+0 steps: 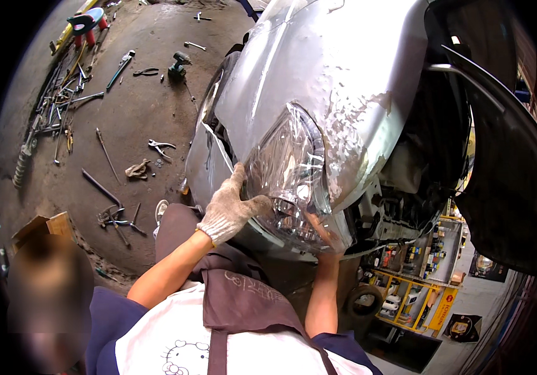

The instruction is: The person removes a damaged headlight assembly from a silver car, then uses a hammer and a metal tool to straighten the surrounding body panel. Afterward, the person retrieves a replacement headlight from a box and fits it into the front of the car.

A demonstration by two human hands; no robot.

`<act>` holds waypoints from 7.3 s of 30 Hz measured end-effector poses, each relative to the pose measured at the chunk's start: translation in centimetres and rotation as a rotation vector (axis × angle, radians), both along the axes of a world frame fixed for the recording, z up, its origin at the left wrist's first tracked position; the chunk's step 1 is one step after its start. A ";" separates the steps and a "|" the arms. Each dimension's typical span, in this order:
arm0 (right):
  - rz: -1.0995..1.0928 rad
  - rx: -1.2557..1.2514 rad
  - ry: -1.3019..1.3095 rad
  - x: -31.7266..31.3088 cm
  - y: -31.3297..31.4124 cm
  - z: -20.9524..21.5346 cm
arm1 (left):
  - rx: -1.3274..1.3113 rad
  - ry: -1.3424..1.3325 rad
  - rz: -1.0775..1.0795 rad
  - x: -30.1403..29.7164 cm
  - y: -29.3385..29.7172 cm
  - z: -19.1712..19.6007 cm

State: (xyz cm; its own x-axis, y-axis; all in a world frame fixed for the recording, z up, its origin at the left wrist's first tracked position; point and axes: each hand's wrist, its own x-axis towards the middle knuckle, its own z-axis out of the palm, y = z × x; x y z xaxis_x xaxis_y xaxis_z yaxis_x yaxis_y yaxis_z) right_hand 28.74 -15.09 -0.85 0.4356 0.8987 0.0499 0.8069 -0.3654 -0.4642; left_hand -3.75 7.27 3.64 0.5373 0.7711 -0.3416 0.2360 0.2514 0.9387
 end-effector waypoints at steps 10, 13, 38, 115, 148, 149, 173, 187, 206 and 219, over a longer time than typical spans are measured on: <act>-0.192 0.272 0.564 4.2 -3.6 -5.2 | 0.025 -0.013 0.024 0.4 0.0 -0.1; -0.305 0.336 0.659 5.4 -3.8 -5.5 | 0.022 -0.073 0.032 0.7 0.0 -0.2; -0.034 0.454 0.465 -15.3 14.0 23.1 | 0.025 -0.221 0.161 2.7 -0.4 -1.2; -0.867 0.661 -0.075 -2.8 -7.1 5.9 | 0.018 -0.080 0.171 -0.7 -4.0 -2.7; -0.818 0.876 0.648 -1.6 -1.1 -1.5 | -0.056 -0.303 0.089 3.8 -2.2 5.6; -0.868 0.786 0.481 -0.7 -1.6 -1.9 | -0.059 -0.342 0.100 4.1 -2.2 5.3; -0.032 0.029 0.285 -14.1 18.6 25.1 | -0.069 -0.212 0.150 3.1 0.8 -0.4; -0.214 -0.084 0.063 -15.4 20.8 23.8 | 0.112 -0.103 0.104 3.3 3.0 -0.8; -0.126 0.022 0.168 -13.2 20.6 25.5 | 0.052 -0.204 0.090 4.4 3.8 1.6; 0.109 0.163 0.515 -10.9 20.0 24.4 | 0.055 -0.179 0.093 4.0 3.1 0.3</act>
